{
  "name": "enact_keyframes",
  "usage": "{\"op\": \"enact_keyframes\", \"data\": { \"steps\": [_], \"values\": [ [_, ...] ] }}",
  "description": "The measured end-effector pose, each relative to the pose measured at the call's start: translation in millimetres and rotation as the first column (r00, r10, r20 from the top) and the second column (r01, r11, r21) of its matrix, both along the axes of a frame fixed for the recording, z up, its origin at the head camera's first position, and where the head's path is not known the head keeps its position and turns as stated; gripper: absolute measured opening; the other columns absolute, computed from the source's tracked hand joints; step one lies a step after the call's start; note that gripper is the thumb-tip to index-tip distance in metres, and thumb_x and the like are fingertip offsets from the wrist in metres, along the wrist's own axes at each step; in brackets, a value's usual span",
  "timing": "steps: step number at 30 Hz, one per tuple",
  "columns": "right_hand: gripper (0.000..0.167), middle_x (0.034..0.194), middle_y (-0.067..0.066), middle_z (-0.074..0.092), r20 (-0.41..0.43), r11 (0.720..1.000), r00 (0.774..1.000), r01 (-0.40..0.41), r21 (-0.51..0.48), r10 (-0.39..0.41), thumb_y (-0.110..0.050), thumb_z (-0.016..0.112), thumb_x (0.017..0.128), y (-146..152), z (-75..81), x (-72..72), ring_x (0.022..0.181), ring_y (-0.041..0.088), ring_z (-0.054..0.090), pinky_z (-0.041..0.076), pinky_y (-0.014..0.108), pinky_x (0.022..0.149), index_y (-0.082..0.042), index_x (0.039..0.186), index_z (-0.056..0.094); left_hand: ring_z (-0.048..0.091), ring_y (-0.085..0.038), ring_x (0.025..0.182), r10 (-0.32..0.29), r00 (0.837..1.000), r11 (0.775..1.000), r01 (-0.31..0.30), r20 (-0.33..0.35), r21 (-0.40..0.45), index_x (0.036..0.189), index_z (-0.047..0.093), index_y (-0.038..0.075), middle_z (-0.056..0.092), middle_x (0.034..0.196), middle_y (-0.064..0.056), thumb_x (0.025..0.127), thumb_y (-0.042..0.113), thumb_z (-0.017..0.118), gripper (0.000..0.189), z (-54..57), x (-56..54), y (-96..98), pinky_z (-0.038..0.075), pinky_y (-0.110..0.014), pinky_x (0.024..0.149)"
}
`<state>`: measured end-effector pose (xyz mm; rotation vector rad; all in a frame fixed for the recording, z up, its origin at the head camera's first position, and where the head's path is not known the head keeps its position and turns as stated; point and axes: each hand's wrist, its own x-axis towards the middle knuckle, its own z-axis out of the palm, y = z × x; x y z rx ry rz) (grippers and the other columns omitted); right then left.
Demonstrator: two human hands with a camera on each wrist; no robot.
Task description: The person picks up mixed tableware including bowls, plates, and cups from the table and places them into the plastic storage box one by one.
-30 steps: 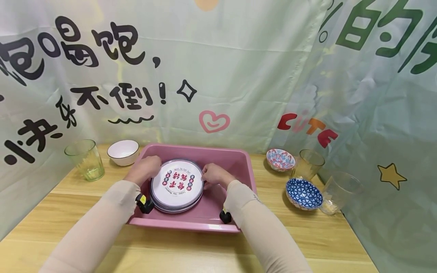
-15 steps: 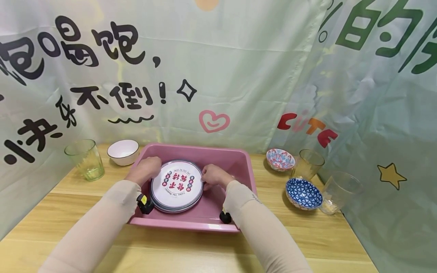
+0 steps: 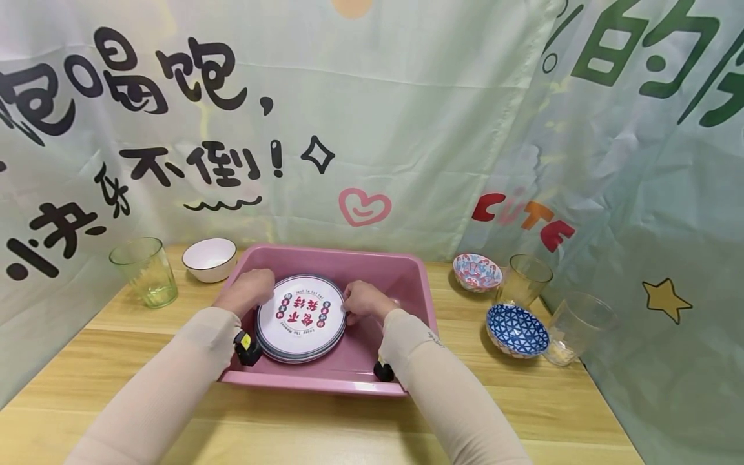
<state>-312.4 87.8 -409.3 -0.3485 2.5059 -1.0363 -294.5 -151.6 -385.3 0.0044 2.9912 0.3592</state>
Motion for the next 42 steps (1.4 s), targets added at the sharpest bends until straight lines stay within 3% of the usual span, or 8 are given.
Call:
{"op": "enact_keyframes", "data": {
  "steps": [9, 15, 24, 32, 38, 42],
  "values": [
    [0.012, 0.071, 0.011, 0.063, -0.021, 1.000, 1.000, -0.003, 0.027, 0.003, 0.000, 0.066, 0.090, 0.4, -2.4, -0.6, 0.058, 0.018, 0.065, 0.059, 0.040, 0.070, 0.003, 0.100, 0.058, 0.054, -0.028, 0.077, 0.032, 0.999, 0.999, -0.033, 0.039, 0.019, 0.092, 0.060, 0.000, 0.055, 0.089, -0.017, 0.087, -0.005, 0.045, 0.017, -2.9, -0.6, 1.2, 0.045, -0.030, 0.060],
    [0.012, 0.066, 0.009, 0.063, -0.039, 0.997, 0.999, -0.014, 0.077, 0.017, -0.003, 0.068, 0.089, 0.6, -4.1, 0.1, 0.056, 0.017, 0.065, 0.059, 0.039, 0.070, 0.000, 0.097, 0.061, 0.054, -0.028, 0.078, 0.005, 0.999, 1.000, -0.005, 0.034, -0.019, 0.090, 0.061, 0.000, 0.056, 0.090, -0.016, 0.085, -0.006, 0.047, 0.016, -3.4, -1.1, 2.1, 0.046, -0.031, 0.061],
    [0.015, 0.065, 0.009, 0.063, -0.025, 0.998, 1.000, -0.007, 0.068, 0.008, -0.003, 0.069, 0.089, -0.2, -3.8, 0.1, 0.056, 0.017, 0.064, 0.059, 0.040, 0.070, 0.002, 0.101, 0.062, 0.053, -0.028, 0.080, 0.005, 0.999, 0.999, -0.003, 0.047, -0.038, 0.092, 0.062, 0.000, 0.056, 0.091, -0.016, 0.084, -0.007, 0.048, 0.018, -1.5, -1.7, 2.8, 0.047, -0.032, 0.064],
    [0.015, 0.063, 0.010, 0.064, -0.063, 0.996, 0.998, -0.003, 0.088, 0.008, -0.004, 0.071, 0.088, -0.2, -2.3, 0.2, 0.054, 0.017, 0.065, 0.059, 0.038, 0.067, 0.000, 0.098, 0.062, 0.053, -0.028, 0.078, 0.003, 0.999, 0.999, -0.001, 0.044, -0.042, 0.092, 0.062, 0.000, 0.056, 0.089, -0.015, 0.085, -0.007, 0.050, 0.016, 0.2, -2.2, 4.3, 0.045, -0.030, 0.060],
    [0.019, 0.067, 0.010, 0.066, -0.109, 0.991, 0.994, -0.011, 0.133, 0.026, -0.008, 0.070, 0.089, -0.6, -0.4, 1.1, 0.058, 0.019, 0.067, 0.059, 0.035, 0.064, 0.001, 0.104, 0.063, 0.054, -0.028, 0.078, 0.002, 0.999, 1.000, -0.001, 0.054, -0.012, 0.094, 0.062, 0.000, 0.056, 0.089, -0.015, 0.087, -0.006, 0.050, 0.015, 3.5, -2.2, 5.3, 0.046, -0.030, 0.061],
    [0.025, 0.079, 0.009, 0.069, -0.158, 0.983, 0.986, -0.018, 0.185, 0.048, -0.013, 0.068, 0.090, -0.8, 4.9, 2.5, 0.062, 0.019, 0.069, 0.057, 0.031, 0.063, 0.001, 0.110, 0.065, 0.055, -0.025, 0.075, -0.040, 0.999, 0.999, 0.040, 0.034, 0.011, 0.088, 0.063, 0.001, 0.059, 0.085, -0.012, 0.089, 0.003, 0.060, 0.004, 6.6, -2.9, 4.1, 0.047, -0.031, 0.063]
  ]
}}
